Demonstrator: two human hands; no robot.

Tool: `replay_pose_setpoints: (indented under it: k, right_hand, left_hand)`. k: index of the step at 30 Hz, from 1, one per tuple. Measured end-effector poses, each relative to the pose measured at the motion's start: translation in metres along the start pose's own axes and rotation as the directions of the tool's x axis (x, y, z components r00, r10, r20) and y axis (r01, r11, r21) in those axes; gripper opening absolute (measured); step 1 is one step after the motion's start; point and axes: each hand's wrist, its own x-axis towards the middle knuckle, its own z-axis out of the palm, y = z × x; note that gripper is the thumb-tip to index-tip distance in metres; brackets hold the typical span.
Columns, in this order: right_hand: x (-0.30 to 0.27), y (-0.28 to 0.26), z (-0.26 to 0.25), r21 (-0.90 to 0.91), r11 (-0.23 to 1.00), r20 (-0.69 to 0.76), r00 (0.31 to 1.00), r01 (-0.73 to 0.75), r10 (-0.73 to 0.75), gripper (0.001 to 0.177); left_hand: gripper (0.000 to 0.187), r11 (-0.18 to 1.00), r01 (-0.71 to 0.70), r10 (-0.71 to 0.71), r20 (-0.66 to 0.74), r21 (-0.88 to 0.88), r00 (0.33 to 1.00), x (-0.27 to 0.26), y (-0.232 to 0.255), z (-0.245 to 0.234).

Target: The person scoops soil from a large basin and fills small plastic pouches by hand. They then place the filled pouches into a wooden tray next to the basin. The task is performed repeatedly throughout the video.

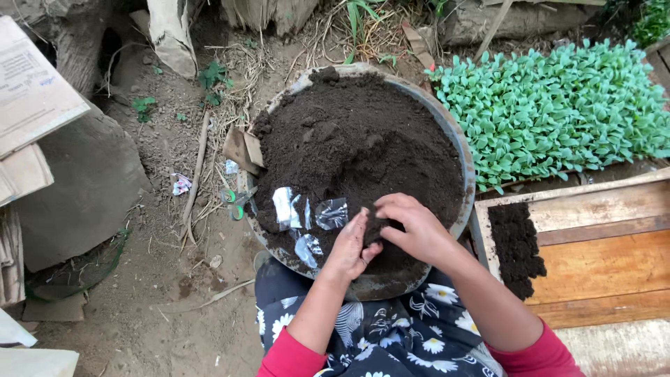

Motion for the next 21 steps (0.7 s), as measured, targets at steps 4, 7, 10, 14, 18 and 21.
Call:
replay_pose_setpoints:
  k: [4,7,10,14,18,21]
  right_hand:
    - [-0.009,-0.020,-0.017,0.321,0.946,0.134,0.986,0.048,-0.096,0.037]
    - [-0.015,-0.036,-0.032,0.385,0.905,0.295,0.906,0.179,-0.305,0.043]
    - [-0.020,-0.041,-0.036,0.344,0.928,0.447,0.845,0.142,-0.295,0.026]
    - [-0.036,-0.040,-0.045,0.175,0.984,0.415,0.903,0.043,-0.113,0.017]
    - [-0.072,-0.013,-0.056,0.098,0.995,0.248,0.969,-0.031,0.005,0.033]
    - [-0.108,0.025,-0.058,0.095,0.986,0.095,0.987,-0.136,0.127,0.036]
  left_hand:
    - [0.033,0.974,0.190,-0.187,0.039,-0.121,0.982,-0.008,-0.017,-0.011]
    - [0.045,0.945,0.301,-0.291,0.086,-0.131,0.953,-0.029,-0.004,0.004]
    - [0.055,0.905,0.412,-0.392,0.166,-0.110,0.905,-0.041,0.001,0.012]
    - [0.046,0.925,0.218,-0.281,0.173,0.311,0.944,-0.005,-0.035,-0.032]
    - [0.028,0.803,-0.128,0.052,0.146,0.582,0.988,-0.047,0.030,0.005]
    - [0.019,0.252,-0.339,0.603,0.127,0.906,0.788,-0.040,0.043,-0.019]
